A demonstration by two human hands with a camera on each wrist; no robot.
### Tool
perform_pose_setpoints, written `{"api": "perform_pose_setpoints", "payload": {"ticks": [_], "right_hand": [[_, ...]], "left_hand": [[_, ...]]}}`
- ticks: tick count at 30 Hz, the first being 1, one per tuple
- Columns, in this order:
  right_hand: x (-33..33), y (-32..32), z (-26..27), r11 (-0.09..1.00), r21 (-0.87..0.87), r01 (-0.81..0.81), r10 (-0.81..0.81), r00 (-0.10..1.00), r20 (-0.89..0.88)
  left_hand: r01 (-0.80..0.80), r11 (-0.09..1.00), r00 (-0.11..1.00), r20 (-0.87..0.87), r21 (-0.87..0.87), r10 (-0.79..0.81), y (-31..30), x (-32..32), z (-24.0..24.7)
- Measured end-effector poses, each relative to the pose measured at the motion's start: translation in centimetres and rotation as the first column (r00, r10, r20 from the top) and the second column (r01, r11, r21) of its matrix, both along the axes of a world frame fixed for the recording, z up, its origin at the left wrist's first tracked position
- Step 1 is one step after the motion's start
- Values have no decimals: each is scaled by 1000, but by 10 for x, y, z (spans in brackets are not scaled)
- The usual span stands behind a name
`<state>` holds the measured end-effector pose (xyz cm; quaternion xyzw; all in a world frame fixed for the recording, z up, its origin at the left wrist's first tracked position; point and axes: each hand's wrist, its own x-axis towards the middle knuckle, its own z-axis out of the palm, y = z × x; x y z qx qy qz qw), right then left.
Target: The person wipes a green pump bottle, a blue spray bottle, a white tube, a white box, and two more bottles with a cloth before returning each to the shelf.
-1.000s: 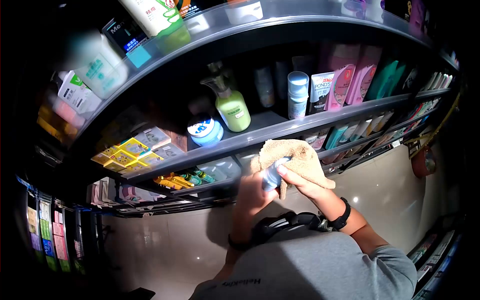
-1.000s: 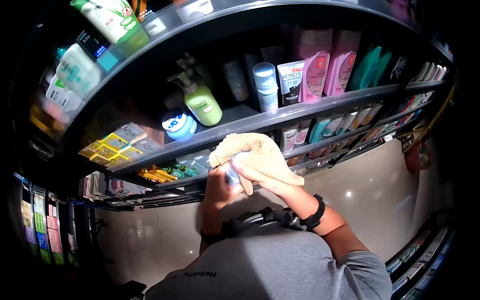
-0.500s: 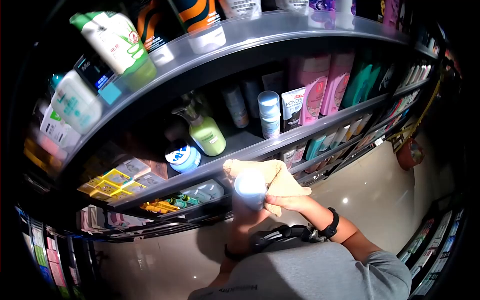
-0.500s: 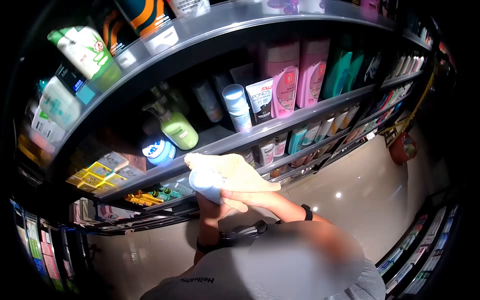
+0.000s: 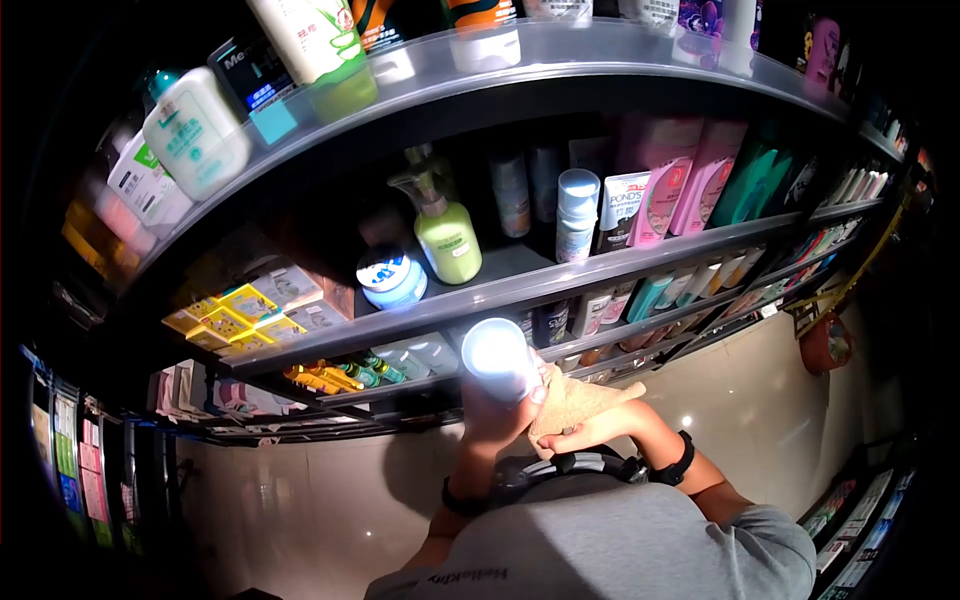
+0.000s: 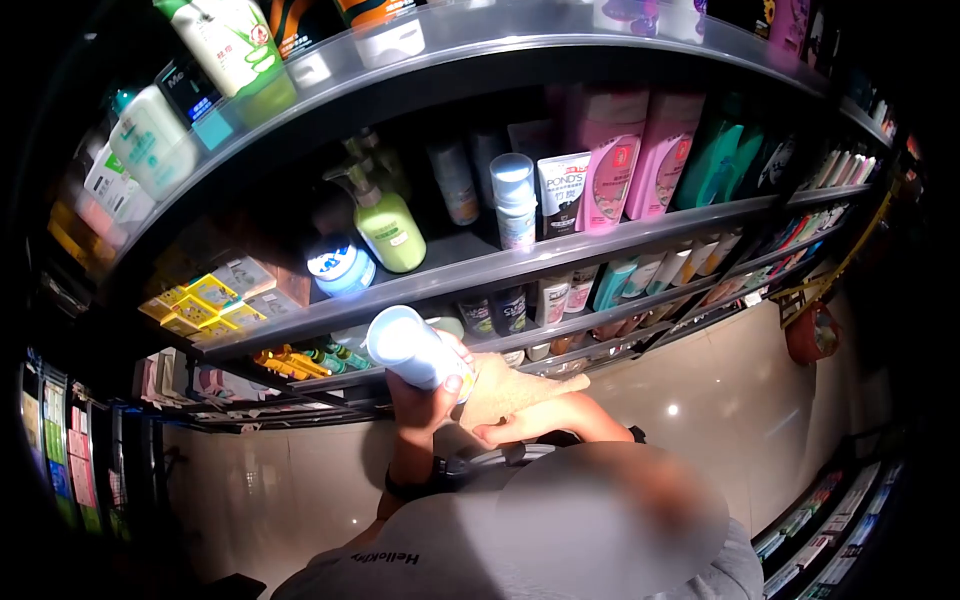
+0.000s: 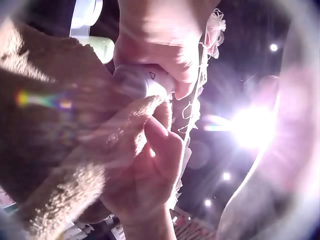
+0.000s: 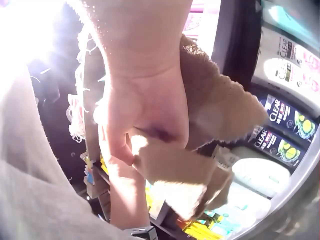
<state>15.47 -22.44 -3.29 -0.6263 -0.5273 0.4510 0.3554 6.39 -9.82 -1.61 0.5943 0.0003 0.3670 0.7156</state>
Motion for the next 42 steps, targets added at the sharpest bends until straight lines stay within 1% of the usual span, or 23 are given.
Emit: {"api": "perform_pose_setpoints", "payload": {"ticks": [1,6,8,9,10,12,16,18,19,20,21,24,25,26,28,29,30,32,34,37,39,40,42], "right_hand": [[-4,3,13,960,270,-80,47,991,125],[-13,0,18,946,306,-105,26,968,251],[-23,7,88,997,77,-8,-33,855,517],[-30,10,97,978,111,178,-209,864,458],[-32,10,89,953,204,225,-298,824,482],[-10,20,22,970,213,114,-232,685,691],[-9,10,60,942,327,79,-281,719,636],[-5,20,57,862,492,-122,-313,635,706],[-9,15,62,766,641,-46,-404,741,536],[-7,14,70,876,453,169,-293,930,220],[-6,9,62,884,434,172,-290,931,221],[2,-7,17,862,277,425,-305,870,-388],[6,-10,11,856,187,482,-306,763,-569],[7,-7,11,860,178,477,-308,766,-564],[6,-5,9,799,394,455,-309,872,-381],[14,-12,-6,824,492,280,-410,894,178],[19,6,43,958,59,280,-252,923,-291],[11,-5,22,821,284,495,-354,833,-426],[23,-9,2,818,411,402,-352,916,-194],[30,-11,27,858,292,421,-379,905,-192],[40,-13,36,915,221,336,-348,937,14],[43,-14,41,897,293,330,-342,940,-10],[43,-10,49,839,355,412,-306,898,-317]], "left_hand": [[-2,999,1000,-13,40,2,2,-5,2],[-79,993,996,-46,89,83,5,-20,-9],[-70,983,980,-173,168,100,3,-25,-7],[-74,988,978,-184,137,98,0,-27,-11],[-77,991,977,-190,109,97,-2,-28,-13],[-49,990,985,-159,131,70,-1,-26,-12],[-32,998,995,-98,57,38,-3,-20,-8],[68,997,993,-99,-46,-72,-7,-16,-12],[119,992,984,-126,-37,-123,-8,-14,-17],[100,994,982,-157,-54,-107,-14,-13,-8],[112,994,981,-160,3,-110,-16,-13,-11],[40,983,997,59,178,-51,-13,3,-3],[87,996,996,28,2,-87,-18,5,-2],[87,996,991,105,-32,-83,-19,10,-3],[51,999,999,-14,-3,-51,-24,11,-6],[20,996,996,-83,89,-12,-25,13,-15],[-34,973,999,-19,230,39,-25,20,-7],[-15,969,999,-40,246,26,-26,25,-1],[5,993,1000,-30,119,-1,-29,31,-8],[62,993,996,-67,99,-56,-23,38,-10],[59,962,994,-103,266,-33,-23,41,-10],[23,949,994,-107,314,11,-26,42,-7],[-113,858,993,33,501,111,-25,45,-3]]}}
